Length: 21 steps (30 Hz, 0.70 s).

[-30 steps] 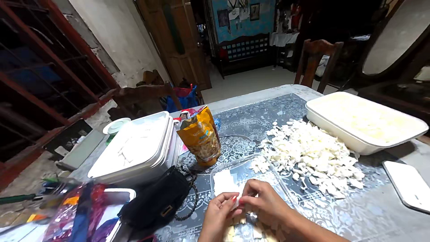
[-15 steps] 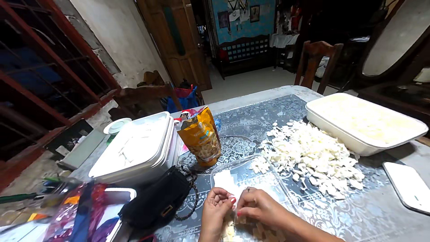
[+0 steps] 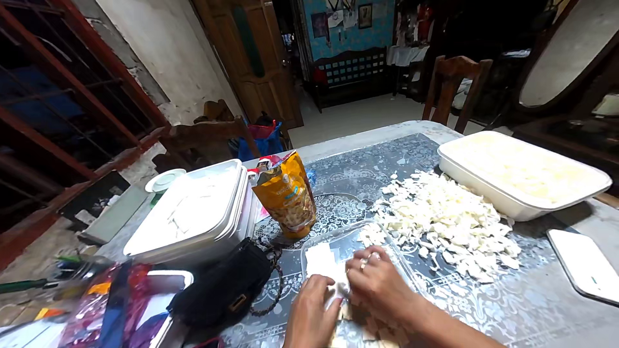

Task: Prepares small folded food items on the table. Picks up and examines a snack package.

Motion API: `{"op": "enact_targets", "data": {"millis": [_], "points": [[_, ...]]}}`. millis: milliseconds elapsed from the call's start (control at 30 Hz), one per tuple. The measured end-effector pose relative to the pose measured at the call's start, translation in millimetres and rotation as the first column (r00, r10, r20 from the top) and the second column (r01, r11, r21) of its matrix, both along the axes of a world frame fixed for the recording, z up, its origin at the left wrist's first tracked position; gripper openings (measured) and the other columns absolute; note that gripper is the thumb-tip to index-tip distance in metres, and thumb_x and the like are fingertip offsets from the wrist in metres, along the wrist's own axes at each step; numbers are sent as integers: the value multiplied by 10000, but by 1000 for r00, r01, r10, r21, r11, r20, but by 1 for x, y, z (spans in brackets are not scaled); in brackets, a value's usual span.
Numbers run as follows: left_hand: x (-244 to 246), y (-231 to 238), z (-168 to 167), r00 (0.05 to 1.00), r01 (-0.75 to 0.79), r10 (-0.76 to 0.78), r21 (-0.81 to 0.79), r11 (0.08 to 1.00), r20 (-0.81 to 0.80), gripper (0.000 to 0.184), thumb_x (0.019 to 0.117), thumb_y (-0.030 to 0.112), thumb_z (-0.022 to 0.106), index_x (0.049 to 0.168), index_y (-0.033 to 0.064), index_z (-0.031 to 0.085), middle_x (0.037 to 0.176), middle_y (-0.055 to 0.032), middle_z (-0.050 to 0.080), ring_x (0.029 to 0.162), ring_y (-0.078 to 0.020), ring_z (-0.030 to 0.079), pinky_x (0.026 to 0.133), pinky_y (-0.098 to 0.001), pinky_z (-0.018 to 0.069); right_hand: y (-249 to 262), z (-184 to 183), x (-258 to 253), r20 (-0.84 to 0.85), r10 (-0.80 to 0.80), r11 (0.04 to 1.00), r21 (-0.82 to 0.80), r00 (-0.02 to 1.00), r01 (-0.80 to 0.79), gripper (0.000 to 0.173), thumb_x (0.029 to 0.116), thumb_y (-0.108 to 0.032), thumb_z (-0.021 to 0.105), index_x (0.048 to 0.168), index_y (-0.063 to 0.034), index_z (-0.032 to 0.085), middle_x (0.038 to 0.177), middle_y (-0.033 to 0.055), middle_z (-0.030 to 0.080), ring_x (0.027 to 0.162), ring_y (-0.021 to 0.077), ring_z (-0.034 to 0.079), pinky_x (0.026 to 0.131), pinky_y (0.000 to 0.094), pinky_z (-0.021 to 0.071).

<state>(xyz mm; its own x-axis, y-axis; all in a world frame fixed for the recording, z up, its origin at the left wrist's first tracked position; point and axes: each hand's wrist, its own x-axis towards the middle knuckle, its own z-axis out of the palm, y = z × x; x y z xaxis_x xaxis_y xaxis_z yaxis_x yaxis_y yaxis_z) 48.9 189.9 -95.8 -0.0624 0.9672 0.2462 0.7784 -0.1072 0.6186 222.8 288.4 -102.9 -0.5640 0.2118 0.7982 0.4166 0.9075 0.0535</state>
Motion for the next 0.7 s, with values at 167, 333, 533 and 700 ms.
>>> {"op": "enact_targets", "data": {"millis": [167,333,533,700], "points": [[5,-1,-12,966,42,-43,-10,999,-255,164,891,55,669,993,-37,758,999,-201,723,964,-383,709,818,-499,590,49,27,42,-67,-488,872,-81,870,483,73,876,17,648,842,-11,706,908,184,730,936,400,713,861,610,504],[6,2,-20,957,47,-9,126,991,-290,136,909,54,658,881,-31,761,914,-176,740,892,-354,736,764,-469,607,46,22,41,161,-287,811,-483,944,329,95,869,-26,705,926,-20,780,1041,224,731,1088,475,653,946,670,449],[1,2,-11,998,-6,6,2,1000,-56,95,899,38,695,900,-28,764,887,-163,749,869,-328,738,827,-507,586,31,0,15,302,122,696,-705,945,135,167,941,-174,698,1027,-89,812,1135,163,733,1136,388,637,989,585,433],[-13,7,2,988,-17,57,-260,965,146,188,977,158,674,1037,-8,741,961,-146,748,909,-259,734,884,-456,580,30,4,14,314,134,604,-778,940,173,187,922,-163,727,1019,-9,770,1125,222,707,1155,418,612,1030,560,431]]}}
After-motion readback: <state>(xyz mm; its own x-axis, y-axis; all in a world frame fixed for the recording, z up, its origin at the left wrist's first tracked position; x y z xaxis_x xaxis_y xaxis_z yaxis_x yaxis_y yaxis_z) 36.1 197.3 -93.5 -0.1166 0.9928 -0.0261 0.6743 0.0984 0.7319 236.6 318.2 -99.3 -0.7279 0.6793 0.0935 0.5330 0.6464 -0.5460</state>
